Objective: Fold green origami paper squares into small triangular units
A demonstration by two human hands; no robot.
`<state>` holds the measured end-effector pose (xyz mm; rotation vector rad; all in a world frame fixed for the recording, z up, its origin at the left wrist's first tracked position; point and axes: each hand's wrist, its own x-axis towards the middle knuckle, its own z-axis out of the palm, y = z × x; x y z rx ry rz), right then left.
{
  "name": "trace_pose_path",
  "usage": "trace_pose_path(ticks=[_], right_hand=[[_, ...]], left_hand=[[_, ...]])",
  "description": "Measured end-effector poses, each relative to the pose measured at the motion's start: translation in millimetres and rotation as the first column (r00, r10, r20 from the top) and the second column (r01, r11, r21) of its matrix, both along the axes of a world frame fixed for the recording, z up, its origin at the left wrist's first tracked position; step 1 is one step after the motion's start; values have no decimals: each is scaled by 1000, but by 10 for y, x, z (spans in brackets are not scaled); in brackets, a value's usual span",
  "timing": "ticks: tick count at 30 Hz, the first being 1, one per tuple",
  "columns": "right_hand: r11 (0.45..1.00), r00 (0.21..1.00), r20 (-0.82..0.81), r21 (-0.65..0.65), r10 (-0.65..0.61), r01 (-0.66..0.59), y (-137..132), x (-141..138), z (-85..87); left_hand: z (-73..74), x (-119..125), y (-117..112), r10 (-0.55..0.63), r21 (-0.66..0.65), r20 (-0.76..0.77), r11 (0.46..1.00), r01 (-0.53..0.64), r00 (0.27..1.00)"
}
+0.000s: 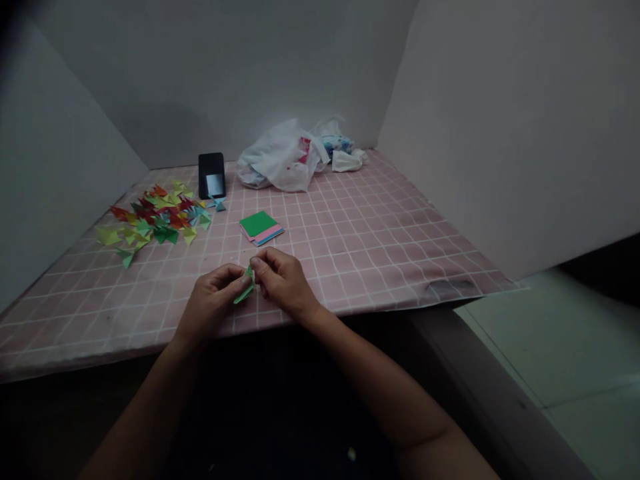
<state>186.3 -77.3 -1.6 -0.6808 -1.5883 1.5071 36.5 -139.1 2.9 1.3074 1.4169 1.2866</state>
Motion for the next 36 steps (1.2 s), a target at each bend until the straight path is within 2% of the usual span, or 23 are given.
trace_pose_path(ticks=[6, 14, 23, 29, 36], right_hand=[[995, 996, 84, 98, -35, 27, 19, -3, -32], [1000, 1000, 6, -18, 18, -17, 13, -17, -26], [1000, 999, 33, 23, 11, -12, 25, -22, -51], [999, 1000, 22, 36, 18, -19, 24, -23, -56], [998, 999, 28, 47, 28, -29, 24, -21, -61]], left_hand=[[-11, 2, 9, -8, 7, -1, 1000, 8, 1000], [-9, -2, -1, 27, -49, 98, 999, -22, 995], [-51, -30, 5, 36, 16, 32, 999, -36, 999], [-37, -13, 6, 10, 5, 53, 1000, -11, 999], [-69, -24, 8, 35, 16, 67, 999, -36, 997]])
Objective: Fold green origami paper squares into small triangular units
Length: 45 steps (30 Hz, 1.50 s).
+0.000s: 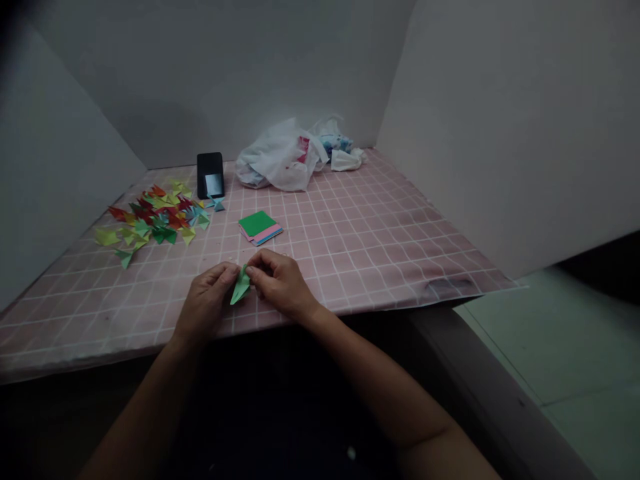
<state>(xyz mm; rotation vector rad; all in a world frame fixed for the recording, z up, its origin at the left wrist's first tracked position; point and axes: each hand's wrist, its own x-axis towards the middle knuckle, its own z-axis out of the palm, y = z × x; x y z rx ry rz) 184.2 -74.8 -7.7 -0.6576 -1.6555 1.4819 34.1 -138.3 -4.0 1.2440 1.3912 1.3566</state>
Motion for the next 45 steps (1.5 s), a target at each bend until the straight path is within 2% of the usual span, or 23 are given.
trace_pose_path(ticks=[4, 7, 16, 29, 35, 45], right_hand=[[999, 1000, 25, 35, -10, 9, 0, 2, 12], [1000, 1000, 22, 23, -4, 3, -6, 3, 20], [998, 999, 33, 67, -5, 3, -9, 4, 2], [998, 1000, 12, 57, 17, -18, -17, 5, 2], [998, 1000, 7, 54, 23, -23, -24, 3, 15], [997, 1000, 6, 77, 18, -18, -16, 4, 2]], left_hand=[[20, 7, -3, -15, -6, -28, 1000, 14, 999], [24, 12, -2, 22, 6, -31, 1000, -22, 999], [-25, -13, 0, 19, 5, -28, 1000, -19, 999], [-16, -7, -3, 8, 9, -45, 1000, -8, 999], [-54, -16, 0, 47, 23, 27, 999, -48, 999], [22, 1, -13, 23, 2, -70, 1000, -23, 997]])
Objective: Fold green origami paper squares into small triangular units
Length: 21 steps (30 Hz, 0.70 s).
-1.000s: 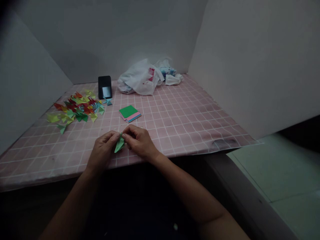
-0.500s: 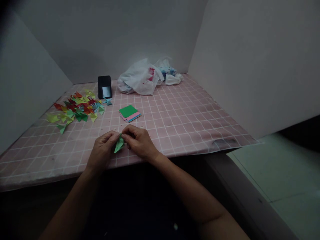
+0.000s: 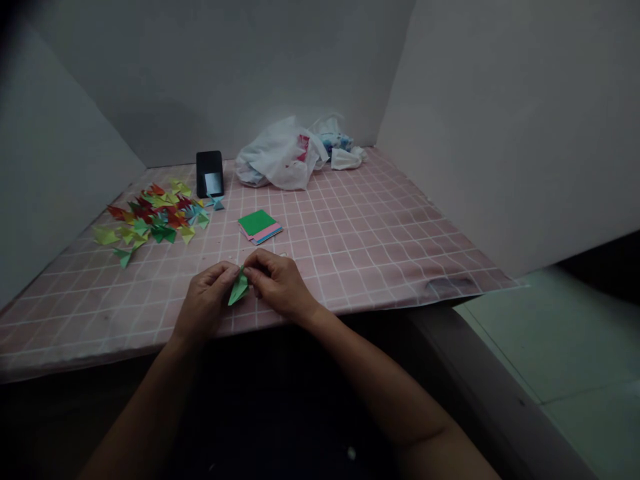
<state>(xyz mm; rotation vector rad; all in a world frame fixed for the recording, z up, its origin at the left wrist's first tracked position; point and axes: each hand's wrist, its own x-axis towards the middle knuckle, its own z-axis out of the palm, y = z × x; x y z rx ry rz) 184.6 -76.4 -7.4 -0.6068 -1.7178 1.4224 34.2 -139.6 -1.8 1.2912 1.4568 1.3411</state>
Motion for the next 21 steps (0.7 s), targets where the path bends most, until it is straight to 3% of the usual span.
trace_pose_path(ticks=[8, 21], right_hand=[[1000, 1000, 7, -18, 13, -12, -2, 0, 7], [1000, 1000, -1, -16, 14, -14, -11, 5, 12]], left_hand=[[-67, -11, 12, 18, 7, 96, 1000, -19, 995], [-14, 1, 5, 7, 12, 17, 1000, -7, 1000]])
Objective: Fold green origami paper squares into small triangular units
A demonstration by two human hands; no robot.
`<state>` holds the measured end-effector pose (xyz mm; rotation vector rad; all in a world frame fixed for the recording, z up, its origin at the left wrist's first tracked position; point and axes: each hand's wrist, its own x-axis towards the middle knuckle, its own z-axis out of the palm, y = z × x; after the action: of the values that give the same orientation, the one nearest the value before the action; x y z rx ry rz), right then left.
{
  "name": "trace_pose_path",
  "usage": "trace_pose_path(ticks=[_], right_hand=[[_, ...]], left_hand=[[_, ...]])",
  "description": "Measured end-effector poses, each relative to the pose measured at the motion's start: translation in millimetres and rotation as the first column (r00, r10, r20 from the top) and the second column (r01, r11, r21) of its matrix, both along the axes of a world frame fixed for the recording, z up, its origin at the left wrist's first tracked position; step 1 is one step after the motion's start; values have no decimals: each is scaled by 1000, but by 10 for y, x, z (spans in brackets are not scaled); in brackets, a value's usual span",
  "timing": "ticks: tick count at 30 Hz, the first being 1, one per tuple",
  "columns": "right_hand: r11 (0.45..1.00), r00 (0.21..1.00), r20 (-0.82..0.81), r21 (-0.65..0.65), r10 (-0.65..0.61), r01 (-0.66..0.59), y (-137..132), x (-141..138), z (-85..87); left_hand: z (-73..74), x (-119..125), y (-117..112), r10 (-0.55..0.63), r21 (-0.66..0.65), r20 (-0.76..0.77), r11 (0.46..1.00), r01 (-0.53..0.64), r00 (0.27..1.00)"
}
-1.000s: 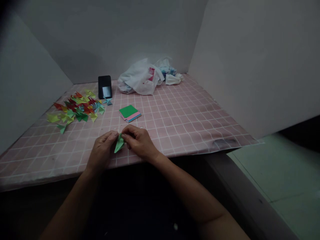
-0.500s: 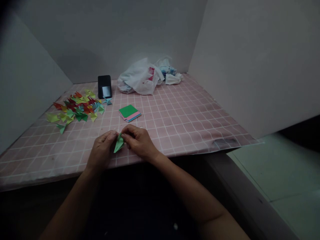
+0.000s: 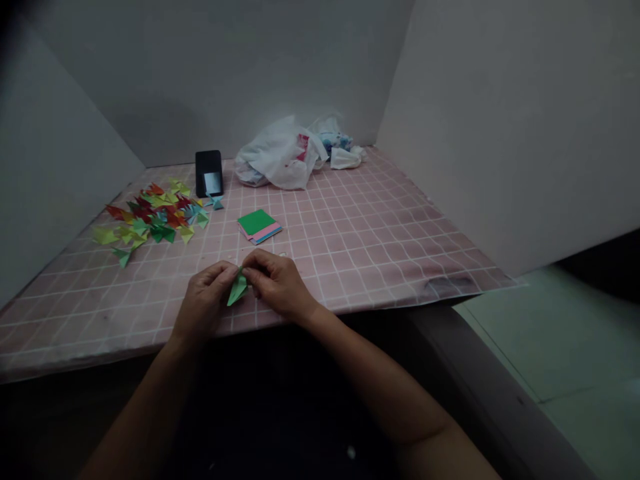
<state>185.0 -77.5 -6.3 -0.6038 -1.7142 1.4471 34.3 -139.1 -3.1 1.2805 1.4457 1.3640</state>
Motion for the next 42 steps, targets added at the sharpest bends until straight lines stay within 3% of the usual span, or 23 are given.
trace_pose_path(ticks=[11, 21, 32, 42], right_hand=[[999, 999, 34, 45, -28, 26, 10, 1, 5], [999, 998, 45, 4, -35, 35, 2, -9, 17], [998, 1000, -7, -60, 21, -21, 8, -9, 5], [998, 997, 49, 17, -57, 56, 10, 8, 6]], left_hand=[[67, 23, -13, 6, 7, -57, 1000, -5, 998], [53, 44, -21, 27, 37, -56, 999, -25, 998], [61, 31, -16, -26, 38, -86, 999, 30, 996], [31, 0, -9, -107, 19, 6, 994, 107, 994]])
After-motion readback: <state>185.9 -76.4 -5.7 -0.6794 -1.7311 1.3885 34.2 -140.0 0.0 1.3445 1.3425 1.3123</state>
